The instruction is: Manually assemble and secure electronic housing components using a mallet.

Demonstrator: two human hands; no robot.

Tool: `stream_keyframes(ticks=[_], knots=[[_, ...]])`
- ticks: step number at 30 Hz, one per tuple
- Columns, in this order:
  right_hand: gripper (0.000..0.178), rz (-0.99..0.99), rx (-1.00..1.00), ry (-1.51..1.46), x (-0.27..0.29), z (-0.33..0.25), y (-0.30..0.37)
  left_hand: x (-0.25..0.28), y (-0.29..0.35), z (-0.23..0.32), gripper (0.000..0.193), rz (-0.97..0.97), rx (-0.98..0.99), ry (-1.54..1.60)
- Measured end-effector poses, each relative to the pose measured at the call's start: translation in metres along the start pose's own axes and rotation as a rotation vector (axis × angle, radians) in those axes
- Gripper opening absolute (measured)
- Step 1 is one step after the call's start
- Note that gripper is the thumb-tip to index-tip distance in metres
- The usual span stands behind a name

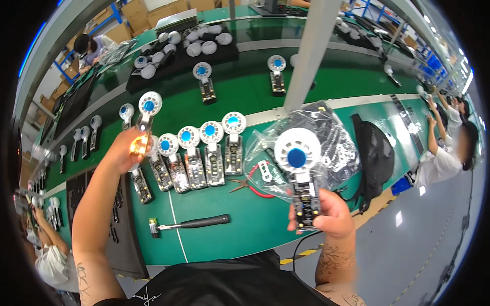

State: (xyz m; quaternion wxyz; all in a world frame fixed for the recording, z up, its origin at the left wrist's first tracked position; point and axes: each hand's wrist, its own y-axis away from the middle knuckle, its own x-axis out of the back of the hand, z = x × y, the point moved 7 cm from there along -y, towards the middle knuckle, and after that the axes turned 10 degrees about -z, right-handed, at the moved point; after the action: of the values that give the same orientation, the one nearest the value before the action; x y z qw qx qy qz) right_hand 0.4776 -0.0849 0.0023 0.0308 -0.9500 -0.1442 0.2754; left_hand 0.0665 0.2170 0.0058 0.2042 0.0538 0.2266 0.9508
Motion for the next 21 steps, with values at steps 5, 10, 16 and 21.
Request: stream_keyframes(ticks=[5,10,16,21], knots=[[0.083,0.034,-0.083,0.077,-0.017,0.005,0.001,-0.024,-0.109,0.036,0.033,-0.156,-0.187,0.190],[0.081,0.046,-0.069,0.082,-0.017,0.011,0.020,-0.045,-0.099,0.048,0.037,0.051,-0.015,-0.120],[0.082,0.104,-0.113,0.086,-0.006,0.021,0.022,-0.026,-0.062,0.032,0.027,0.015,-0.078,-0.868],[0.080,0.024,-0.149,0.041,-0.007,0.023,-0.002,0.016,-0.008,0.028,0.025,0.110,-0.386,-1.042]])
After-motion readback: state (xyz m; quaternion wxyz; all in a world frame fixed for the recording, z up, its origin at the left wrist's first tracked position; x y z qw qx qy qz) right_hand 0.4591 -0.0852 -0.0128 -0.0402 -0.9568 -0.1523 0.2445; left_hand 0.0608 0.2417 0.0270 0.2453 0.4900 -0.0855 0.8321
